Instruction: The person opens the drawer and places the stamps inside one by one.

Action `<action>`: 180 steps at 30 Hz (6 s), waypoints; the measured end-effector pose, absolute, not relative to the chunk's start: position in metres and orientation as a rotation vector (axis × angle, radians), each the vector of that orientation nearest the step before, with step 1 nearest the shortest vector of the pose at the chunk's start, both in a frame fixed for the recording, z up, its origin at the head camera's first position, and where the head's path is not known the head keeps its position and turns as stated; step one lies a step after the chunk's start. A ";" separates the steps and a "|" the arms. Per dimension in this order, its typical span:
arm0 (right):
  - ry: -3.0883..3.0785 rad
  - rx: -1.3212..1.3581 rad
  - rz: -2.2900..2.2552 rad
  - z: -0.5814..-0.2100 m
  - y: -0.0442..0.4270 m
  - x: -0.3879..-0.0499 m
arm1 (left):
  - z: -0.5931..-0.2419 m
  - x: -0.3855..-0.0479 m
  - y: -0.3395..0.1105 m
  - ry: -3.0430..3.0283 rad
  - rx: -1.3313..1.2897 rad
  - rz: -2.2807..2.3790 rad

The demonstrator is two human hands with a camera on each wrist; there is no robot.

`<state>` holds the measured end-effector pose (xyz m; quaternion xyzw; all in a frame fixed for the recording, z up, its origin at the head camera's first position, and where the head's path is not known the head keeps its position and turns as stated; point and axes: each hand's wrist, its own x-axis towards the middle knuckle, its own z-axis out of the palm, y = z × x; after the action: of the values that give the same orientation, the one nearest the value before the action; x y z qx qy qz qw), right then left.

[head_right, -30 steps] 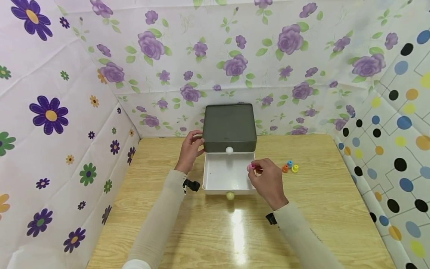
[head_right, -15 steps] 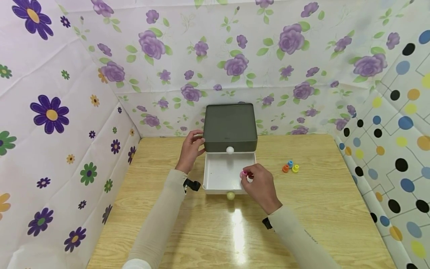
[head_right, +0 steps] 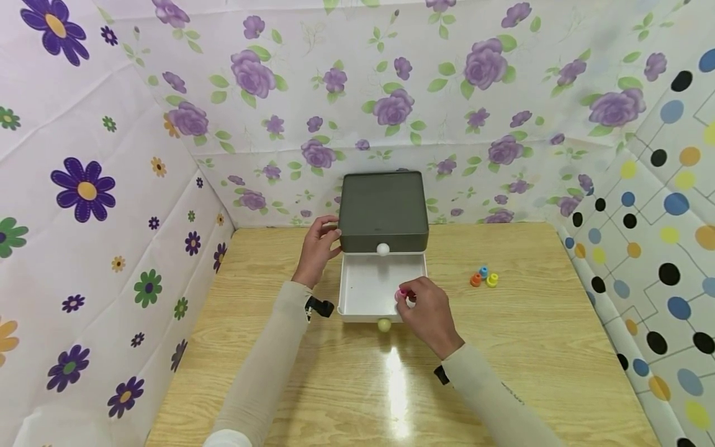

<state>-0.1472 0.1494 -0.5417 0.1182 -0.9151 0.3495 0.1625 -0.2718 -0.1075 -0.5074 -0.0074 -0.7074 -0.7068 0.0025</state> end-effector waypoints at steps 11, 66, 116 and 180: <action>-2.571 0.359 0.969 -0.546 0.152 -0.147 | -0.508 -0.273 -0.106 -2.231 -0.028 -2.210; -2.527 -0.086 0.964 -0.588 0.282 -0.193 | -0.506 -0.272 -0.110 -2.210 -0.025 -2.217; -2.766 -0.330 0.915 -0.631 0.336 -0.215 | -0.505 -0.270 -0.109 -2.247 -0.034 -2.195; -2.494 0.311 0.998 -0.508 0.208 -0.185 | -0.506 -0.271 -0.109 -2.217 -0.021 -2.226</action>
<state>-0.1854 0.2079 -0.5081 0.1124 -0.9003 0.3602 0.2167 -0.2706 -0.1088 -0.5062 -0.0067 -0.7057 -0.7085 -0.0003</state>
